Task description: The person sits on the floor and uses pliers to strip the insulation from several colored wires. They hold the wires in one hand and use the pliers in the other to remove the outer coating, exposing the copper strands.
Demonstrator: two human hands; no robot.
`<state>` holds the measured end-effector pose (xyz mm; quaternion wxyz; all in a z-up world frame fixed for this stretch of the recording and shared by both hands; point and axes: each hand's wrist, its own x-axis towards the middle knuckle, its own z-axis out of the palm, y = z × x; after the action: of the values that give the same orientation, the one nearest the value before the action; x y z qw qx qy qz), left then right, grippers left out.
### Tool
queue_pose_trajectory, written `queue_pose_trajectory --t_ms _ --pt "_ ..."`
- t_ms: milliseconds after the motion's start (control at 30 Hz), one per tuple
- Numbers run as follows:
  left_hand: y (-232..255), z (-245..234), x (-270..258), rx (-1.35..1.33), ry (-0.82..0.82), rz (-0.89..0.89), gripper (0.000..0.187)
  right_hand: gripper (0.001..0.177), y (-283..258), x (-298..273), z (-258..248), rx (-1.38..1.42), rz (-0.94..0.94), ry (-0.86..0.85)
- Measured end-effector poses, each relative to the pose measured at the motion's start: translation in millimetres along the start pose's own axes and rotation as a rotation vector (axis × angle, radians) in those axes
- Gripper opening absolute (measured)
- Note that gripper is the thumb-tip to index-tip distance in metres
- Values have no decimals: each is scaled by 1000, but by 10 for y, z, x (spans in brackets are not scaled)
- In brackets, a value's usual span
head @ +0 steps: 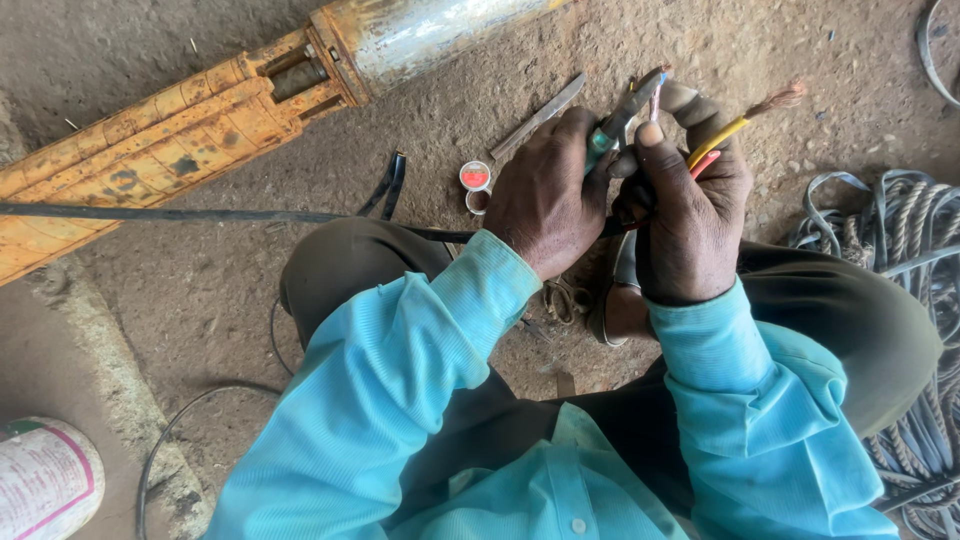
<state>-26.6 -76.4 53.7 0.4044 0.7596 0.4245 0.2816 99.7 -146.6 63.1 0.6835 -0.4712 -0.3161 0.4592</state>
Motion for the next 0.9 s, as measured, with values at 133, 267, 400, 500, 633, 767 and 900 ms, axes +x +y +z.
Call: queue_pose_trajectory --t_ms 133,267,400,500,633,767,900 --pt "-17 -20 -1 75 25 51 24 28 -15 -7 5 -11 6 -1" --pt "-85 -20 11 146 74 139 22 27 -36 -25 -8 -43 8 -34" --pt "-141 -2 -5 0 44 138 22 26 -50 -47 -27 -43 30 -29" --pt "-153 10 -11 -76 16 121 22 26 -49 -47 -32 -47 21 -59" --pt "-173 15 -10 -151 -50 71 24 23 -46 -50 -28 -65 -46 -67" --pt "-207 28 -43 88 36 129 32 27 -60 -65 -17 -32 2 -25" --pt "-245 27 -68 126 32 87 36 28 -81 -66 -6 -70 31 -1"
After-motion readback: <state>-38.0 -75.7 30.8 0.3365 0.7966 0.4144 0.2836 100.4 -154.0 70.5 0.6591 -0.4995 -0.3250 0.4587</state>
